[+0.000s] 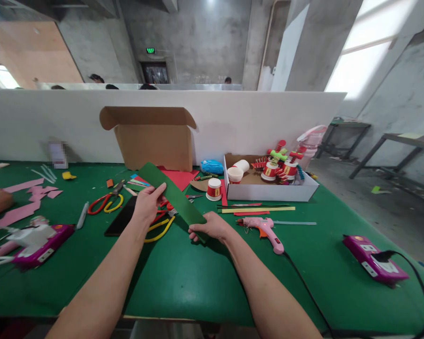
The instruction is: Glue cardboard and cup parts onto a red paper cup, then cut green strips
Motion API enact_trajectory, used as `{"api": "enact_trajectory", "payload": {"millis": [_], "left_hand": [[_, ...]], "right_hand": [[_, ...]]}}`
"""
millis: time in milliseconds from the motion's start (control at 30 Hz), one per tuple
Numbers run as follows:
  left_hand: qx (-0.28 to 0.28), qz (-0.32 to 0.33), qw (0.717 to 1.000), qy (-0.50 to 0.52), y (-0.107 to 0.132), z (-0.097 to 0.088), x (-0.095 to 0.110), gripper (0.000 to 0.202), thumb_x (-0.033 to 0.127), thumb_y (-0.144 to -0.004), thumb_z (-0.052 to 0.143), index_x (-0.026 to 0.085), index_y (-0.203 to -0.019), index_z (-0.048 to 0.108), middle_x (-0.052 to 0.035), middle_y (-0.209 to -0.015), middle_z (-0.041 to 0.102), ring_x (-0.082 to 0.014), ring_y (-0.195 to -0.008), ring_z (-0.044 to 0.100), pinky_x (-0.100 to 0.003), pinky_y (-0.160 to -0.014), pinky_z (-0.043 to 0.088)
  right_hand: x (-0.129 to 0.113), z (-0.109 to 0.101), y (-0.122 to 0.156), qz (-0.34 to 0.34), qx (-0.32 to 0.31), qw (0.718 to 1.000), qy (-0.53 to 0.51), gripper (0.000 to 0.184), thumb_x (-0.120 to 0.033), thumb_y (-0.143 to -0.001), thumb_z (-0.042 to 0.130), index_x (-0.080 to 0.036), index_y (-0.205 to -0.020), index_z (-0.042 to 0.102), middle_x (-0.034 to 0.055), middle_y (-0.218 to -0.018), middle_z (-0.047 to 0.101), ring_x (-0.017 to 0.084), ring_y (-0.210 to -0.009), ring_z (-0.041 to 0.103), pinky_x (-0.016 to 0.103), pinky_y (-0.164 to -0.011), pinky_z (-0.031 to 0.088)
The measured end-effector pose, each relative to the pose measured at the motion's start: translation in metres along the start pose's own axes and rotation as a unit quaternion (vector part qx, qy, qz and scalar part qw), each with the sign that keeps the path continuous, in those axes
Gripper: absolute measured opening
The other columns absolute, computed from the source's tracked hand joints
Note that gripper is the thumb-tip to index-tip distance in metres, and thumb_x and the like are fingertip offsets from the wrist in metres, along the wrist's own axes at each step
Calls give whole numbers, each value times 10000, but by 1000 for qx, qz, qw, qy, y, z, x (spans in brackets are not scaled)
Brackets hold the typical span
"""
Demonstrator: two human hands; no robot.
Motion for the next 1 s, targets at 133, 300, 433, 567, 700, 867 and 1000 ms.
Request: {"api": "enact_trajectory", "payload": {"millis": [133, 300, 433, 567, 700, 867, 1000], "left_hand": [[37, 19, 999, 20, -5, -11, 1, 479, 451, -545, 823, 197, -531, 417, 79, -418, 461, -64, -383, 459, -196, -416, 376], [72, 37, 996, 37, -9, -20, 2, 455, 406, -578, 812, 193, -533, 412, 86, -421, 452, -51, -383, 442, -184, -422, 364], [75, -16, 994, 78, -11, -21, -9, 410, 345, -519, 844, 171, -542, 473, 63, -433, 501, -61, -381, 448, -193, -404, 360], [60, -49, 994, 81, -11, -18, -16, 356, 302, -519, 852, 138, -555, 538, 38, -443, 533, -62, -368, 443, -201, -388, 365], [50, -70, 992, 91, -8, -15, -21, 325, 290, -568, 841, 125, -577, 561, 18, -465, 570, -72, -376, 476, -208, -403, 408], [38, -92, 988, 115, 0, -2, -27, 286, 276, -657, 804, 123, -605, 569, -11, -514, 616, -90, -425, 542, -213, -440, 462], [-18, -128, 984, 122, 18, 28, -37, 295, 299, -664, 820, 115, -635, 591, -32, -532, 647, -121, -499, 623, -239, -539, 528]], "right_hand": [[-2, -17, -3, -7, 41, 999, 4, 274, -286, -647, 856, -116, -646, 641, 58, -586, 709, 116, -471, 640, 211, -479, 556], [-10, -42, -4, -25, 98, 995, 19, 275, -312, -663, 848, -134, -632, 641, 70, -590, 715, 121, -479, 638, 208, -455, 537], [-26, -66, -2, -114, 204, 972, 40, 297, -390, -685, 807, -156, -598, 647, 40, -539, 673, 115, -465, 593, 233, -482, 519], [-31, -82, 1, -169, 283, 943, 46, 354, -498, -679, 766, -198, -589, 602, -6, -541, 640, 114, -469, 544, 250, -512, 485], [-37, -89, 7, -205, 332, 919, 48, 471, -657, -677, 687, -212, -578, 566, -2, -543, 616, 132, -484, 527, 274, -533, 464], [-48, -73, 13, -273, 285, 915, -79, 571, -748, -720, 573, -208, -890, 651, 46, -837, 703, 153, -629, 590, 295, -630, 518], [-40, -46, 6, -236, 223, 945, -38, 448, -601, -639, 751, -222, -865, 670, 25, -830, 697, 161, -692, 610, 304, -712, 528]]}}
Point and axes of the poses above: each hand's wrist, its own y-axis away from the middle knuckle, its own z-axis out of the palm, x = y × z, the point moved 8 cm from there along -y, towards the middle knuckle
